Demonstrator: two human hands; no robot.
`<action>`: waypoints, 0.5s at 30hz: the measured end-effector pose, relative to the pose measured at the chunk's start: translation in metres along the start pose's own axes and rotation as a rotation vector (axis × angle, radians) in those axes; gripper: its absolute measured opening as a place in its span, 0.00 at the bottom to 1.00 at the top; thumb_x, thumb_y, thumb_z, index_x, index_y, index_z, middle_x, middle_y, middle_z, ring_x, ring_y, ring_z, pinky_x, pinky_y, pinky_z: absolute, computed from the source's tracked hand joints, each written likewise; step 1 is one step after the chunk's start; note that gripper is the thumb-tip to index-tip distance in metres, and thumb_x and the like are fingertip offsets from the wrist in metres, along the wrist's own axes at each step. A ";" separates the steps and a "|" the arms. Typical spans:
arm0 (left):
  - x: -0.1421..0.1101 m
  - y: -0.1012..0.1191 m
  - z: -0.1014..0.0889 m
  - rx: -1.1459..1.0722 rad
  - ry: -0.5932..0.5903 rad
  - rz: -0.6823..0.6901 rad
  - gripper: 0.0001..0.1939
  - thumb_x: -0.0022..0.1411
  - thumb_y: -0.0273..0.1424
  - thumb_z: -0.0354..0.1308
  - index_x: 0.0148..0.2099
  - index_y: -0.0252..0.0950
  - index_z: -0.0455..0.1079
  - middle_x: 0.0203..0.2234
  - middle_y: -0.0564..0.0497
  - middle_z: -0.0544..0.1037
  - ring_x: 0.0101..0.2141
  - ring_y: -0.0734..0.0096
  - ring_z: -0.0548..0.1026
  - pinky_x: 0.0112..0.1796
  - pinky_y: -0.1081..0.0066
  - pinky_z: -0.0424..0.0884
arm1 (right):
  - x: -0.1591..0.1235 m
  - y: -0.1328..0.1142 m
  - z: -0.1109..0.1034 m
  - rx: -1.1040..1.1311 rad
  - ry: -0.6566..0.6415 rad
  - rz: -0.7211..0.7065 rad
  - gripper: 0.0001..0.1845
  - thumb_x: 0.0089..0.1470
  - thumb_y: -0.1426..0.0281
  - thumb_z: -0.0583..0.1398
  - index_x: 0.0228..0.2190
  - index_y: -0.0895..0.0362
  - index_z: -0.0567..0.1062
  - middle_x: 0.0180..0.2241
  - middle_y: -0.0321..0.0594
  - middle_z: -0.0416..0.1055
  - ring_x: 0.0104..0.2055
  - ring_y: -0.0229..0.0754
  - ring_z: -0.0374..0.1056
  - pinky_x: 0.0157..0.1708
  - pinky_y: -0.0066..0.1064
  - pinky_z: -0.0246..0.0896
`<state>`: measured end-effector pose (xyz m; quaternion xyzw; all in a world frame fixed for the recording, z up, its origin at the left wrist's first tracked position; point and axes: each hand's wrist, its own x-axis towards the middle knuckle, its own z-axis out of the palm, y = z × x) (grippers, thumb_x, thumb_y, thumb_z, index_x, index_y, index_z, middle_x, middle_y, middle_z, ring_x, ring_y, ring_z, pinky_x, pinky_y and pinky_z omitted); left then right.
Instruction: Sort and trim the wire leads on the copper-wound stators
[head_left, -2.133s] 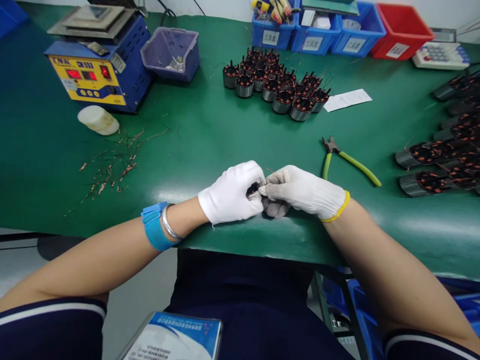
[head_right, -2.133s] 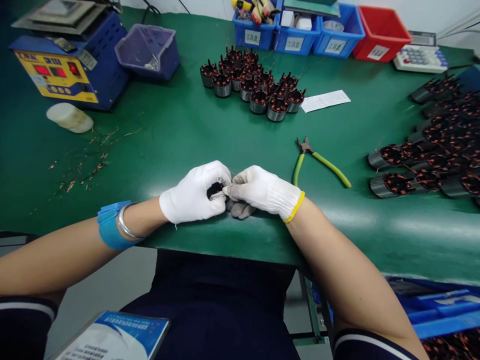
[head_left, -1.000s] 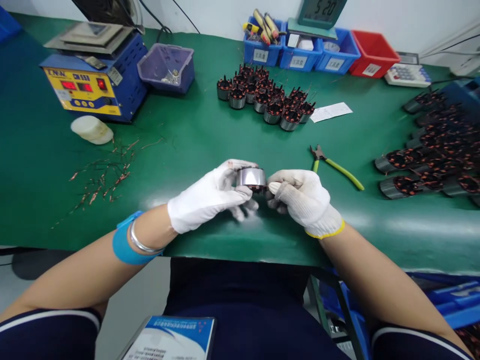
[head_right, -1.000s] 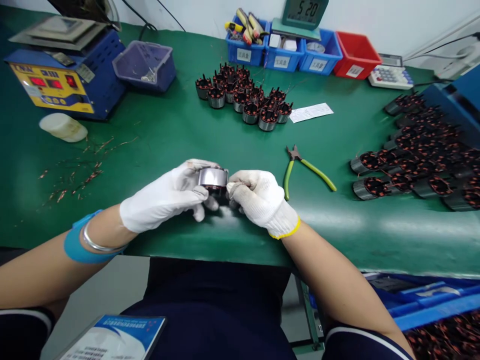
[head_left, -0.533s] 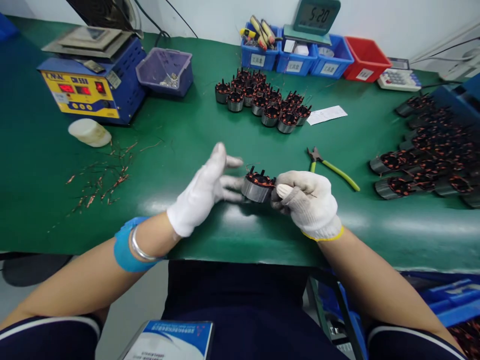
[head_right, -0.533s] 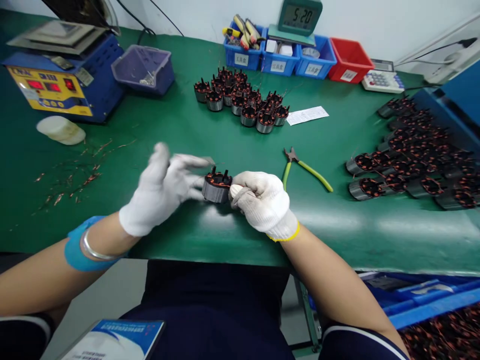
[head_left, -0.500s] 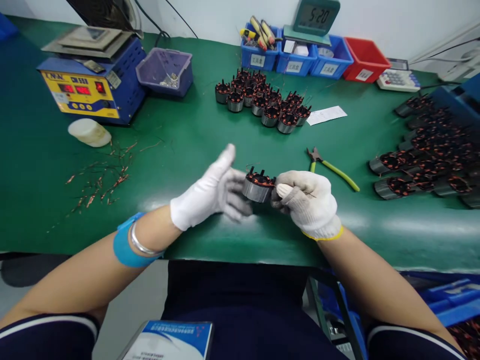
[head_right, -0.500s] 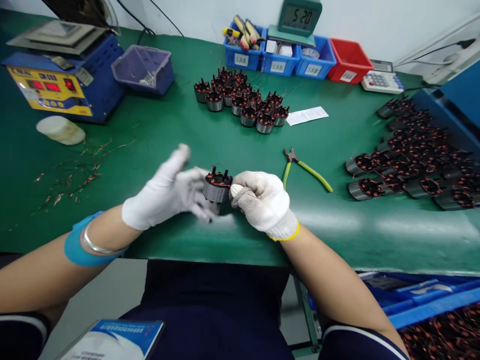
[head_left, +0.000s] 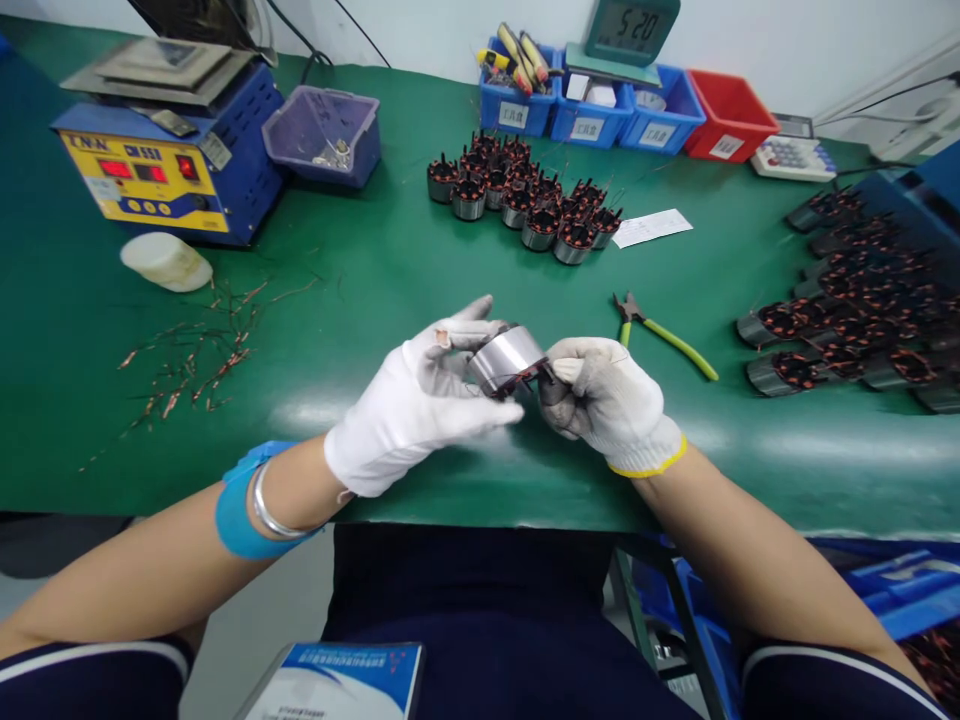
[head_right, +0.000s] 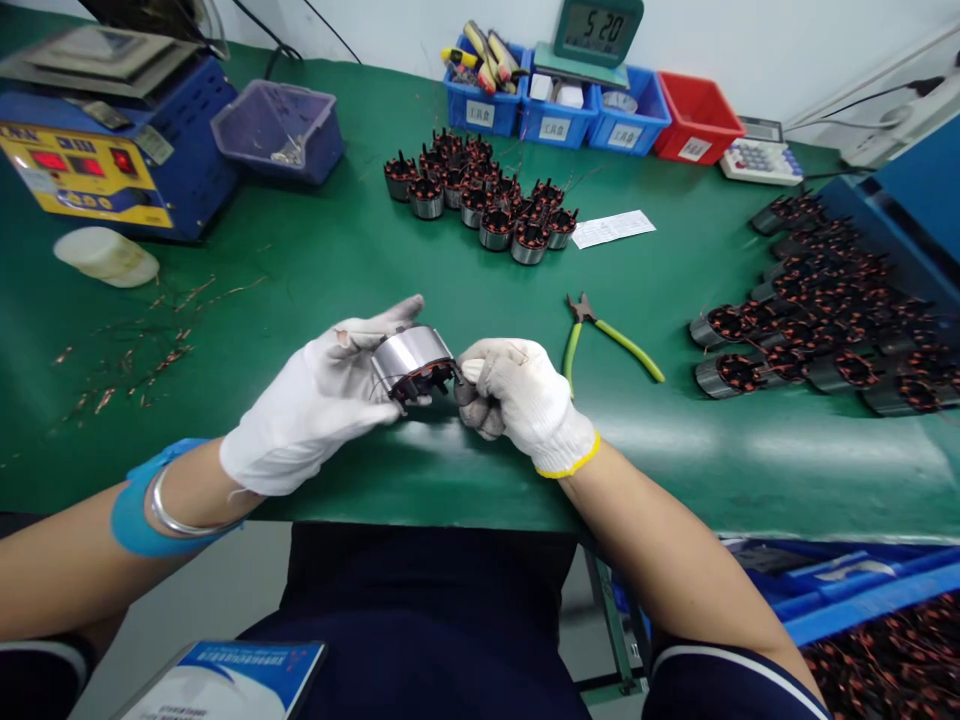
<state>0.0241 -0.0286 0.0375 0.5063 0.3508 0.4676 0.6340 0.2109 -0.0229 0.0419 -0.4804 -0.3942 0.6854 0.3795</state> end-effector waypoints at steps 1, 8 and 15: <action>0.001 -0.001 0.000 0.022 0.032 -0.037 0.27 0.41 0.31 0.73 0.44 0.34 0.68 0.53 0.42 0.72 0.48 0.54 0.75 0.37 0.67 0.78 | 0.000 0.000 0.000 -0.021 -0.008 0.013 0.11 0.34 0.65 0.62 0.17 0.57 0.65 0.11 0.31 0.61 0.10 0.30 0.54 0.07 0.21 0.45; 0.006 -0.004 -0.001 -0.031 -0.080 -0.395 0.34 0.55 0.34 0.67 0.61 0.35 0.60 0.43 0.43 0.77 0.32 0.63 0.79 0.28 0.65 0.79 | 0.000 -0.002 -0.001 -0.174 -0.110 0.077 0.11 0.35 0.64 0.62 0.20 0.58 0.68 0.14 0.34 0.65 0.12 0.31 0.57 0.09 0.20 0.51; 0.008 -0.008 0.003 -0.037 -0.035 -0.434 0.30 0.58 0.31 0.64 0.61 0.32 0.62 0.44 0.43 0.76 0.31 0.66 0.78 0.27 0.68 0.80 | 0.002 0.001 -0.004 -0.272 -0.098 0.152 0.12 0.42 0.64 0.62 0.18 0.59 0.67 0.14 0.34 0.66 0.12 0.29 0.58 0.10 0.18 0.52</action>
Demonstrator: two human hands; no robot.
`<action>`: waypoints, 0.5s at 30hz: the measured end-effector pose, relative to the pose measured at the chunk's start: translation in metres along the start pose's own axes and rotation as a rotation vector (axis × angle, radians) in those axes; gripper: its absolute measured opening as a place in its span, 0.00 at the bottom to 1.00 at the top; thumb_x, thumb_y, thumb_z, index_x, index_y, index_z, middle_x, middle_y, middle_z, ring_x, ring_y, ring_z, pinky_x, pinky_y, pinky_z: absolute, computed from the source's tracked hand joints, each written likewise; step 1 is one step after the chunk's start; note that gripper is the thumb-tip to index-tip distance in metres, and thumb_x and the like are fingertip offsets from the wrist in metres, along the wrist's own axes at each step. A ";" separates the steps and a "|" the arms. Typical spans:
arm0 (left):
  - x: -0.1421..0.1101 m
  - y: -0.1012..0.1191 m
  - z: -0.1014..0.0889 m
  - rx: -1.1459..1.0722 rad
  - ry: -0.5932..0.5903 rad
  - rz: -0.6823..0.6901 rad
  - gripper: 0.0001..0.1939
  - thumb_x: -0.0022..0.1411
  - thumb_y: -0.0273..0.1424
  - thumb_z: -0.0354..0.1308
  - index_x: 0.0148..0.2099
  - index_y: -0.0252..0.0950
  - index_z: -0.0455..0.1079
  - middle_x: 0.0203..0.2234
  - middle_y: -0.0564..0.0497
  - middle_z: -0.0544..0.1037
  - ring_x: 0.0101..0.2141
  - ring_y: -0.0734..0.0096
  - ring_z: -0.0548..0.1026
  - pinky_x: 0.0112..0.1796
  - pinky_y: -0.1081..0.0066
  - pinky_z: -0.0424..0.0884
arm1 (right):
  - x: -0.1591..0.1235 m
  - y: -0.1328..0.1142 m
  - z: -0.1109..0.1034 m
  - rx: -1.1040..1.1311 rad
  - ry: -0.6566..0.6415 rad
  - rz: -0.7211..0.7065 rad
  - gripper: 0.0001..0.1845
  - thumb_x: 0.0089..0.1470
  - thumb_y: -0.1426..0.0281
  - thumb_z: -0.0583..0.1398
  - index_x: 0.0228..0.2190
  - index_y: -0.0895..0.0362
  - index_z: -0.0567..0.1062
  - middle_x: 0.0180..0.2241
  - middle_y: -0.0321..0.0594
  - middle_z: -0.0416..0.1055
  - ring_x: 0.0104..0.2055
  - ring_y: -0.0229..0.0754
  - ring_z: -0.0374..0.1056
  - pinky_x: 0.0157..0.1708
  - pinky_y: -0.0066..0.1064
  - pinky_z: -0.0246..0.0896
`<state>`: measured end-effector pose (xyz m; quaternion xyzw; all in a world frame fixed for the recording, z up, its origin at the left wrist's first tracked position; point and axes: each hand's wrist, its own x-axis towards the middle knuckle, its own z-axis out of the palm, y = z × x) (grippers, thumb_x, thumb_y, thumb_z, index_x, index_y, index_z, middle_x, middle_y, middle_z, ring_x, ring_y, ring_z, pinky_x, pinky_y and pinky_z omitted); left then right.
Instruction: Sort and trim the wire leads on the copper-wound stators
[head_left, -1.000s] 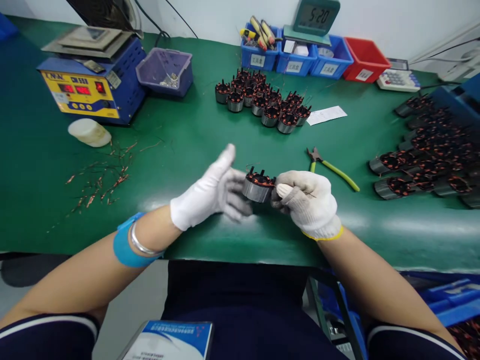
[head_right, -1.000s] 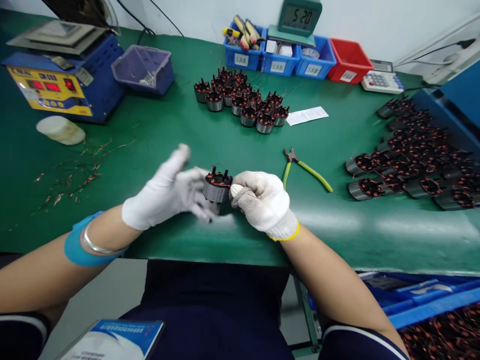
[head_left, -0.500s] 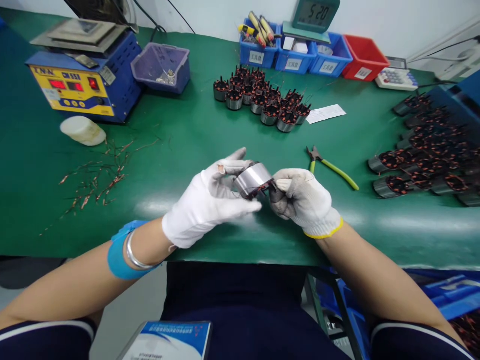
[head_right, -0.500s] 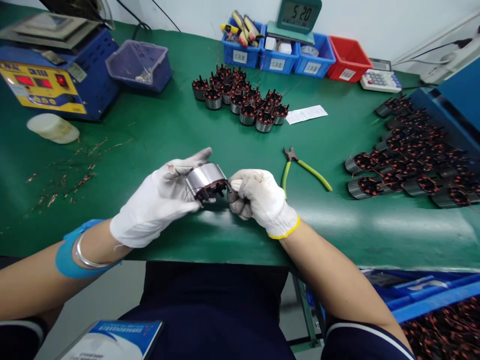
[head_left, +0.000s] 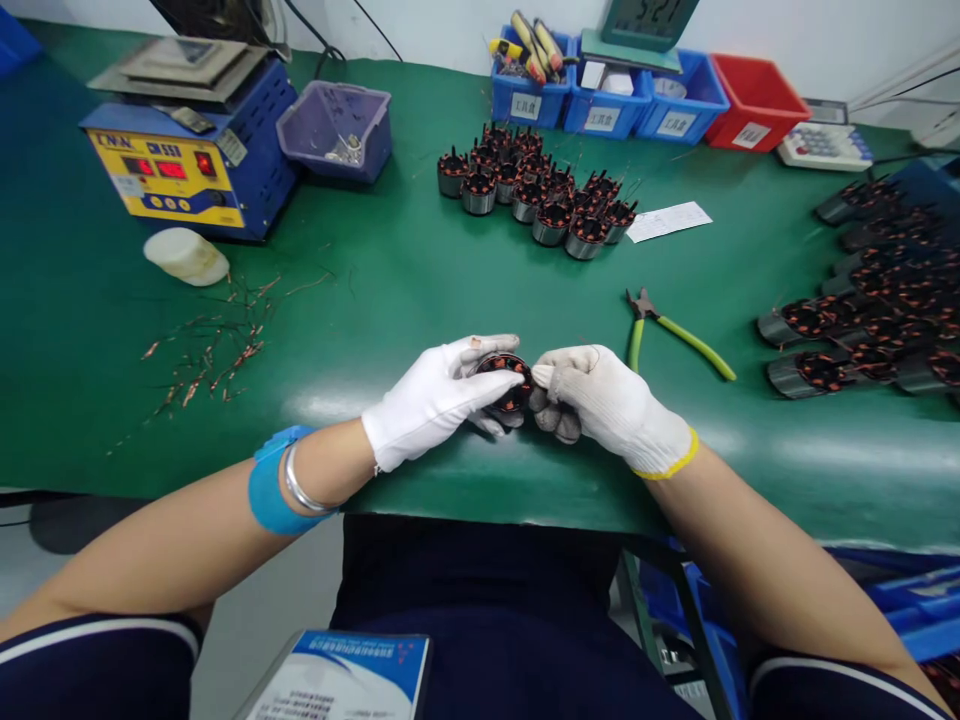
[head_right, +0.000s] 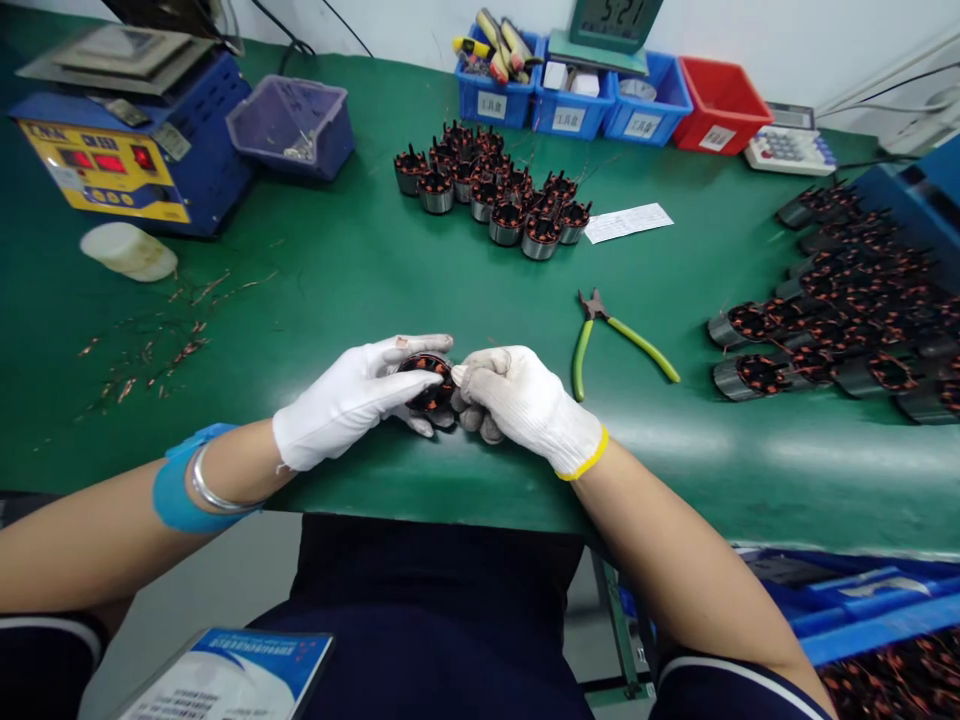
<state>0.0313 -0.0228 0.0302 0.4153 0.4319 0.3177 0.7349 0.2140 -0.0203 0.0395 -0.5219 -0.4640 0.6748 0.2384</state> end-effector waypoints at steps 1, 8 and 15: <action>0.001 0.000 0.000 -0.007 -0.002 -0.006 0.30 0.58 0.31 0.63 0.61 0.32 0.62 0.45 0.42 0.76 0.30 0.67 0.78 0.27 0.68 0.80 | 0.000 0.000 0.001 -0.016 0.018 -0.013 0.11 0.42 0.65 0.61 0.18 0.59 0.68 0.14 0.34 0.67 0.12 0.29 0.58 0.11 0.18 0.53; 0.000 -0.002 -0.004 -0.081 -0.074 0.227 0.31 0.50 0.25 0.69 0.56 0.36 0.66 0.53 0.42 0.72 0.44 0.59 0.77 0.37 0.65 0.80 | -0.006 -0.005 0.006 0.039 0.155 -0.188 0.12 0.40 0.63 0.61 0.17 0.58 0.69 0.12 0.33 0.64 0.11 0.29 0.57 0.09 0.19 0.51; 0.001 0.017 -0.011 -0.299 -0.178 0.029 0.28 0.51 0.54 0.63 0.43 0.35 0.73 0.50 0.41 0.75 0.46 0.50 0.77 0.38 0.57 0.79 | -0.013 0.000 0.005 0.014 0.066 -0.259 0.14 0.43 0.60 0.63 0.19 0.58 0.70 0.14 0.35 0.67 0.13 0.31 0.59 0.10 0.19 0.53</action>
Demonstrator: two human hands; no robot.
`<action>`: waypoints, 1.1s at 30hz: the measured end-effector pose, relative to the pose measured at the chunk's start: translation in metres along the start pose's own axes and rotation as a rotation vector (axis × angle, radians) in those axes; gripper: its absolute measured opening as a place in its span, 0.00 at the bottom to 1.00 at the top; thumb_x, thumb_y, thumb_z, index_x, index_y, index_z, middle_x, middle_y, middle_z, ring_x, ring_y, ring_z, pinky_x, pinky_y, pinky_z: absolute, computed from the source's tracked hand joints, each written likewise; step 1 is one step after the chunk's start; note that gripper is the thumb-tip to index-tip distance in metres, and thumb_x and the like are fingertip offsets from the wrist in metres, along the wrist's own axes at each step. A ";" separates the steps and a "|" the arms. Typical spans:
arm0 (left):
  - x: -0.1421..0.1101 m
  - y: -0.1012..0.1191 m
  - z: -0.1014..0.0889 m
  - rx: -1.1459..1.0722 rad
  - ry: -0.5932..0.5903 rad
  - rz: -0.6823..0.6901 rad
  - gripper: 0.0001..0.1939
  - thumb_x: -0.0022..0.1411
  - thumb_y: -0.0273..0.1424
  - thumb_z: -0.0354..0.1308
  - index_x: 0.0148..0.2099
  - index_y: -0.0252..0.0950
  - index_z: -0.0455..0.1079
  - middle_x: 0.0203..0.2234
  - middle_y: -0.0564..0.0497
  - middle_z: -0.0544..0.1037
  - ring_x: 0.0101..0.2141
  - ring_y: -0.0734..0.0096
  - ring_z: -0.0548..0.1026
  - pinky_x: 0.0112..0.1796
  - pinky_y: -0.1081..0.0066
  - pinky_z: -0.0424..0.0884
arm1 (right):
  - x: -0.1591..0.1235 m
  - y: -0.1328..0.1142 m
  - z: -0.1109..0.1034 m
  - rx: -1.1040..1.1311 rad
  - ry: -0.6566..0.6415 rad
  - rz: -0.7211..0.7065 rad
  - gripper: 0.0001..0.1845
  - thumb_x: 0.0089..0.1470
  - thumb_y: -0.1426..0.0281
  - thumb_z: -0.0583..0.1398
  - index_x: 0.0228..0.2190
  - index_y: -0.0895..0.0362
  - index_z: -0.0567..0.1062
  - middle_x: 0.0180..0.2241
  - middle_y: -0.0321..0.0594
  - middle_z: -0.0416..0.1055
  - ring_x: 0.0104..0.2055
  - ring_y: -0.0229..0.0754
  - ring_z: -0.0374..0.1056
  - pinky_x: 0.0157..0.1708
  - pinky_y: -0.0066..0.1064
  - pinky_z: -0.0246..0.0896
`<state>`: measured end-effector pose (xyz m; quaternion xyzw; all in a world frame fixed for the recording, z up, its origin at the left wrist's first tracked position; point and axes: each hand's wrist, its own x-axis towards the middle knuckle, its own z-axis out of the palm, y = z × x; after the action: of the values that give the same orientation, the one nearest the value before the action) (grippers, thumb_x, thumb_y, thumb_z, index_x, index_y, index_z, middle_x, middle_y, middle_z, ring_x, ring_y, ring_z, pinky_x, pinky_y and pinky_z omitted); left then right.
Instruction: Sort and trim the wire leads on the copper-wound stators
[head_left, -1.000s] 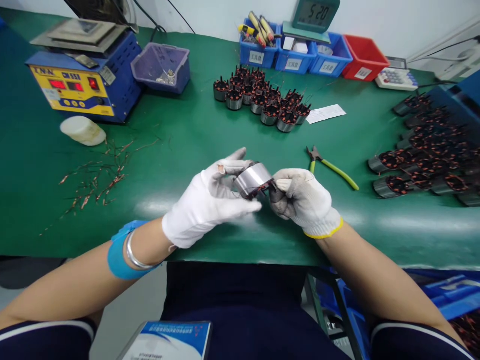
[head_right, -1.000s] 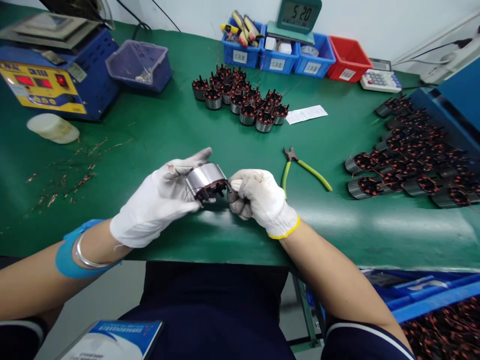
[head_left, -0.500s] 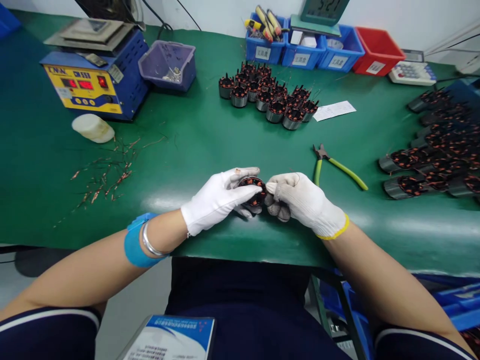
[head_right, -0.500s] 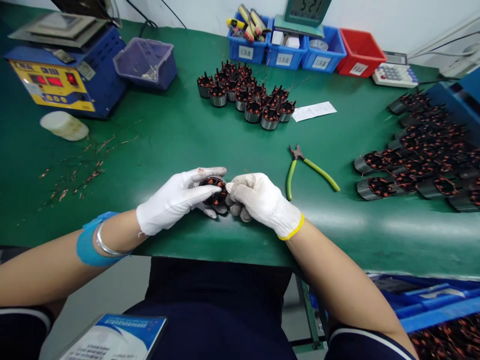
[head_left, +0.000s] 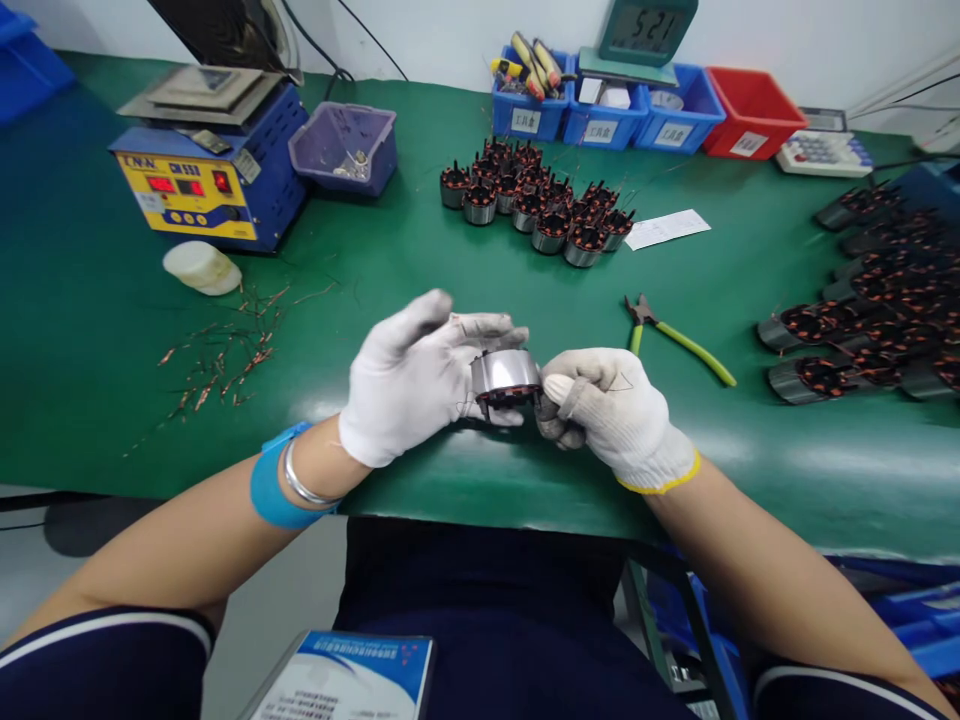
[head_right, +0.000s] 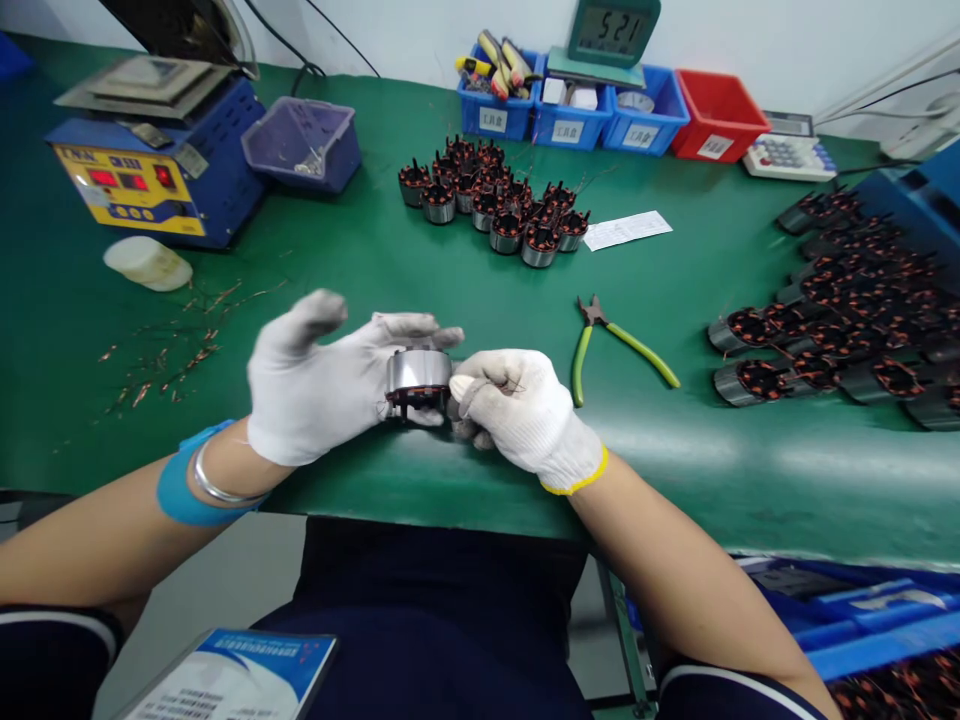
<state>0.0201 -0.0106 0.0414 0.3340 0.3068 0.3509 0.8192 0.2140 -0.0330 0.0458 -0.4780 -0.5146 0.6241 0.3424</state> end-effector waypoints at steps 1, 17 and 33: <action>0.002 0.001 0.000 0.004 -0.023 -0.140 0.32 0.55 0.60 0.55 0.42 0.35 0.73 0.45 0.40 0.78 0.41 0.51 0.78 0.33 0.58 0.79 | -0.001 0.001 0.000 -0.019 -0.013 -0.013 0.13 0.44 0.61 0.63 0.20 0.59 0.70 0.15 0.35 0.67 0.13 0.31 0.60 0.11 0.19 0.54; -0.006 -0.011 -0.001 0.409 -0.067 -0.158 0.28 0.58 0.55 0.57 0.42 0.33 0.73 0.35 0.39 0.77 0.31 0.60 0.78 0.24 0.68 0.75 | 0.001 0.004 -0.004 -0.101 -0.019 -0.061 0.15 0.46 0.60 0.62 0.22 0.59 0.70 0.15 0.33 0.66 0.14 0.29 0.57 0.13 0.19 0.52; -0.007 -0.005 -0.006 0.967 -0.250 0.053 0.20 0.52 0.42 0.66 0.43 0.36 0.72 0.37 0.48 0.78 0.37 0.62 0.77 0.39 0.65 0.74 | -0.004 0.001 -0.003 -0.776 -0.061 -0.306 0.21 0.53 0.58 0.56 0.15 0.56 0.68 0.16 0.39 0.64 0.19 0.37 0.58 0.20 0.29 0.52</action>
<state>0.0139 -0.0167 0.0364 0.7226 0.3252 0.1465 0.5921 0.2184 -0.0355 0.0456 -0.4711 -0.7865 0.3397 0.2102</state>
